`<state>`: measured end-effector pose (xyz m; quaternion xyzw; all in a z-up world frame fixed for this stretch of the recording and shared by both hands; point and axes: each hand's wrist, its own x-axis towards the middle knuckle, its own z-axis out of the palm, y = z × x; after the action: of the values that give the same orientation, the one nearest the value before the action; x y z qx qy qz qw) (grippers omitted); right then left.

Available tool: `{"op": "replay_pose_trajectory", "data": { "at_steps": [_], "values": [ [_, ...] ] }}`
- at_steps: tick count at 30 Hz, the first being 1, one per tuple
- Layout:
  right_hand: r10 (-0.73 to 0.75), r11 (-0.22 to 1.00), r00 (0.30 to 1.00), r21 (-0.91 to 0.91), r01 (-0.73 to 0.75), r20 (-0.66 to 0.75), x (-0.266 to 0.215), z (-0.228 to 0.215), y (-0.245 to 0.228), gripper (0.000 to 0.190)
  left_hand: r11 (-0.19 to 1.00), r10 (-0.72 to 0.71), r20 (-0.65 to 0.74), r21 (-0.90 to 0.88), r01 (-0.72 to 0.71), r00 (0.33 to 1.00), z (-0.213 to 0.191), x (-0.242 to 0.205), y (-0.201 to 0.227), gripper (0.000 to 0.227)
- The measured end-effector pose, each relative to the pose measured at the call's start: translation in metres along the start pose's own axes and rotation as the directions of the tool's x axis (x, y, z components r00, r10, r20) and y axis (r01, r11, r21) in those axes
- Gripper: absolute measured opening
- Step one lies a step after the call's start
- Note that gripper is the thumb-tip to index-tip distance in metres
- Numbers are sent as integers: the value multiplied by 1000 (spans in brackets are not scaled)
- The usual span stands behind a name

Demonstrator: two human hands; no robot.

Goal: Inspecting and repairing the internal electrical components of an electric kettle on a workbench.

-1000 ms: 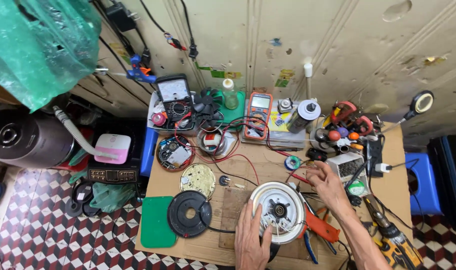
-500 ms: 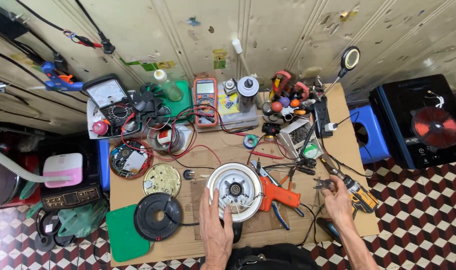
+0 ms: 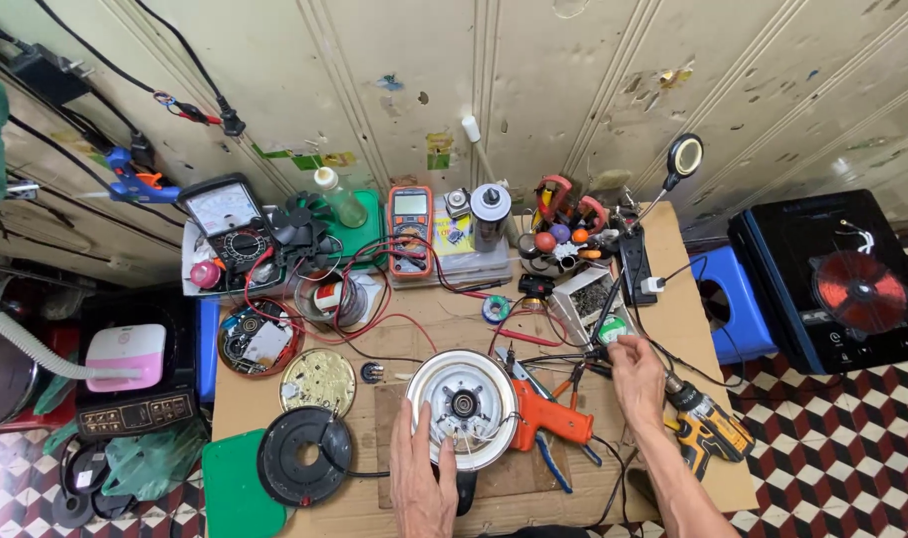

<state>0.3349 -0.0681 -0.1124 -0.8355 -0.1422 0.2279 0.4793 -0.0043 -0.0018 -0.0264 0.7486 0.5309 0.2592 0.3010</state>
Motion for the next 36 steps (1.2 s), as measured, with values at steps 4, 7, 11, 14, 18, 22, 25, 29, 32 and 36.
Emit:
{"op": "replay_pose_trajectory", "data": {
  "at_steps": [4, 7, 11, 14, 18, 22, 25, 29, 32, 36],
  "values": [
    [-9, 985, 998, -173, -1, -57, 53, 15, -24, 46, 998, 48, -37, 41, -46, 998, 2, 1, -2, 59],
    [22, 948, 998, -316, -41, -65, 91, 27, -6, 58, 999, 2, -53, 39, 0, 999, -3, 1, 5, 59],
    [62, 865, 990, -489, -116, -126, 127, 36, 20, 66, 1000, -1, -75, -5, 1, 997, -2, 2, 4, 59],
    [-70, 879, 989, -476, -1, -131, 116, 30, 23, 70, 1000, 13, -84, -27, -16, 996, 2, 0, -4, 60],
    [-258, 931, 966, -273, 244, -16, 1, 15, -86, 65, 998, 44, -77, -47, -48, 996, 8, -2, -7, 60],
    [-410, 878, 862, -127, 462, 300, -103, 49, -116, 63, 997, -41, -12, -69, 40, 999, -5, -2, 9, 59],
    [-360, 809, 799, -266, 524, 481, -143, 71, -106, 74, 994, -72, 15, -77, 72, 997, -21, 2, 21, 53],
    [-607, 589, 605, -218, 778, 516, -154, 79, -103, 83, 972, -123, -54, -208, 109, 991, -44, 15, 19, 45],
    [-568, 619, 639, -242, 747, 518, -154, 73, -106, 85, 914, -304, -73, -302, 269, 950, -45, 38, -12, 44],
    [-480, 681, 694, -271, 680, 536, -147, 67, -97, 89, 558, -661, 172, -539, 631, 731, -21, 73, -64, 46]
  ]
}}
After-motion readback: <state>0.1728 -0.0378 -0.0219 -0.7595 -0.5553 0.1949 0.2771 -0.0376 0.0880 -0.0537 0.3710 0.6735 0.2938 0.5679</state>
